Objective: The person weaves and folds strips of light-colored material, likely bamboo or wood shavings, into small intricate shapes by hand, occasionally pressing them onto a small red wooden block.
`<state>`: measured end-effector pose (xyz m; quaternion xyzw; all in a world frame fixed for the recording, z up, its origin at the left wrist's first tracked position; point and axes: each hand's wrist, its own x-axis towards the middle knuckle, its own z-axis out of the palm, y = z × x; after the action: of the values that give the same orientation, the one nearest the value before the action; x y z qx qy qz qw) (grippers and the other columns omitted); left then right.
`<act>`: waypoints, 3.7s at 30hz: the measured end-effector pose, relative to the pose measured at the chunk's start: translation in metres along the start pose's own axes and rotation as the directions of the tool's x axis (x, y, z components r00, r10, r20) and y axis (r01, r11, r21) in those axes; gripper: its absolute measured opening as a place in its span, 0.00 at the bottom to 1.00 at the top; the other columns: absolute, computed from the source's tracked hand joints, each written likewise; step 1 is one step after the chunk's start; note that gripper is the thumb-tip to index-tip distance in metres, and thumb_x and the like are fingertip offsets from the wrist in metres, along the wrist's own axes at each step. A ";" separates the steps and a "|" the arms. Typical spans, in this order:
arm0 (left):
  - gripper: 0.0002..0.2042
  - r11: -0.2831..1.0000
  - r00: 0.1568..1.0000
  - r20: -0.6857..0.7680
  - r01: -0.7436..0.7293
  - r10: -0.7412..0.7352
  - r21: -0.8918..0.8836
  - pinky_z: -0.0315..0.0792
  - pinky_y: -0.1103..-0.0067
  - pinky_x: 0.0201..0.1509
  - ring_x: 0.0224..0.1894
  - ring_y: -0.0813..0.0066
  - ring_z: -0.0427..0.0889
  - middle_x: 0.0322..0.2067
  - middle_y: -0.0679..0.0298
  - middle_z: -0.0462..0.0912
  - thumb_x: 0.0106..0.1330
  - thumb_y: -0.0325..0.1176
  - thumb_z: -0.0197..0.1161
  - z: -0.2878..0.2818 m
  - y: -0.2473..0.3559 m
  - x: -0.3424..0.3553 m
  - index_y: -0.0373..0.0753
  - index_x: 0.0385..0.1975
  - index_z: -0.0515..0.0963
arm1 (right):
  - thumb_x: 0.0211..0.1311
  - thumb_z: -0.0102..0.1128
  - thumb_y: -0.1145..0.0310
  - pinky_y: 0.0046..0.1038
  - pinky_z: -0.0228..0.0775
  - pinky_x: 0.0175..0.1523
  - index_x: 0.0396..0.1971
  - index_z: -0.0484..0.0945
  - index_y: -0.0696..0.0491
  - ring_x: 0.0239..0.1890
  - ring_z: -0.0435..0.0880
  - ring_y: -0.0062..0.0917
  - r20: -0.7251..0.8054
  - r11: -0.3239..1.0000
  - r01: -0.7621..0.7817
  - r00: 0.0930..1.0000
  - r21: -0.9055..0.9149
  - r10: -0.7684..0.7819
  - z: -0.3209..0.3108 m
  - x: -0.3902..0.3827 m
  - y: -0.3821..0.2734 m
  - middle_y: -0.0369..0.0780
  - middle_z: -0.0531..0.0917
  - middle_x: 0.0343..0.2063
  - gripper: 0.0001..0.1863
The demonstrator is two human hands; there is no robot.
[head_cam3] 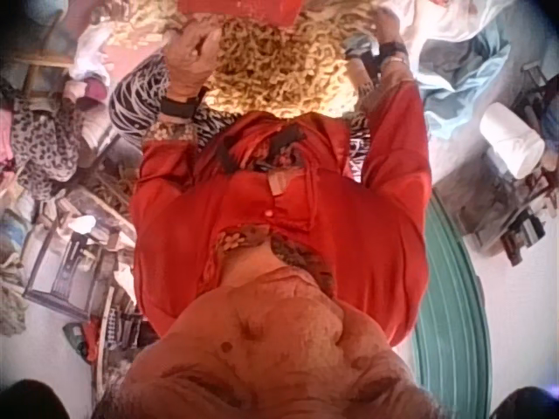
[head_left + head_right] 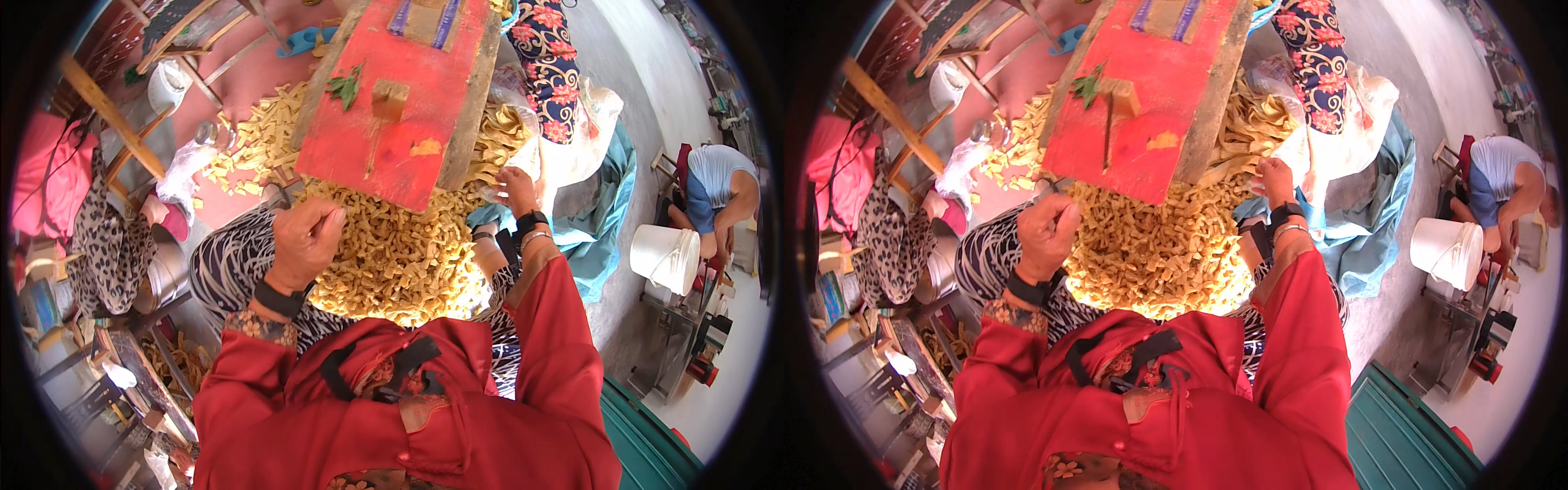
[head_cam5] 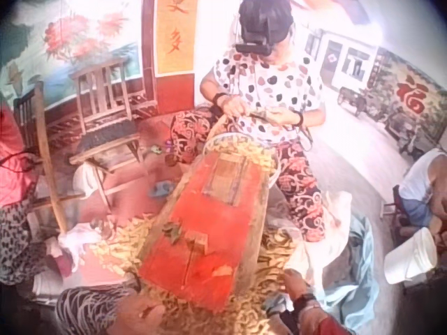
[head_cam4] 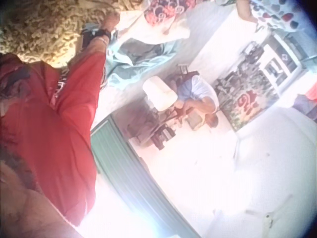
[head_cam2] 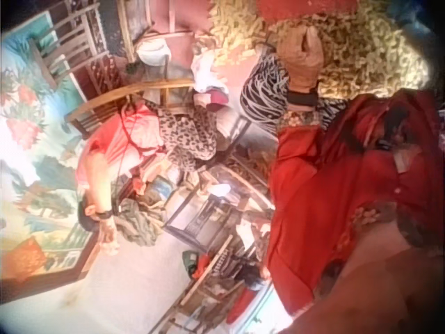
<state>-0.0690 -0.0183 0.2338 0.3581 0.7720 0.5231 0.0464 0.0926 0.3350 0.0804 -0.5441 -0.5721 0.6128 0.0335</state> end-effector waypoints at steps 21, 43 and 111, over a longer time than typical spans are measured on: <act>0.03 0.984 0.920 0.374 0.052 -0.114 0.172 0.66 0.75 0.24 0.18 0.62 0.74 0.16 0.60 0.74 0.48 0.23 0.61 0.029 -0.014 -0.010 0.37 0.21 0.74 | 0.63 0.51 0.63 0.38 0.73 0.51 0.67 0.47 0.49 0.65 0.59 0.35 0.278 0.968 -0.251 0.932 0.033 0.232 0.024 0.091 0.126 0.40 0.52 0.68 0.35; 0.08 0.972 0.782 0.583 0.228 -0.220 0.062 0.69 0.72 0.25 0.21 0.59 0.77 0.18 0.53 0.74 0.61 0.34 0.56 0.051 -0.007 -0.025 0.36 0.28 0.75 | 0.54 0.61 0.70 0.22 0.76 0.23 0.20 0.75 0.57 0.17 0.78 0.20 0.373 0.970 -0.237 0.906 0.058 0.200 0.072 -0.092 0.063 0.35 0.77 0.18 0.08; 0.04 0.477 0.699 0.601 0.710 -0.387 -0.518 0.58 0.85 0.18 0.17 0.85 0.63 0.15 0.72 0.64 0.63 0.29 0.52 -0.065 0.097 -0.110 0.36 0.29 0.71 | 0.70 0.45 0.60 0.16 0.70 0.33 0.34 0.73 0.54 0.28 0.75 0.11 0.571 0.826 0.445 0.598 0.347 -0.562 0.134 -0.346 -0.065 0.31 0.77 0.27 0.13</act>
<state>0.0321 -0.1157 0.3113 0.1347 0.5475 0.6498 0.5098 0.1009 0.0387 0.3134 -0.1063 -0.6232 0.7732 0.0500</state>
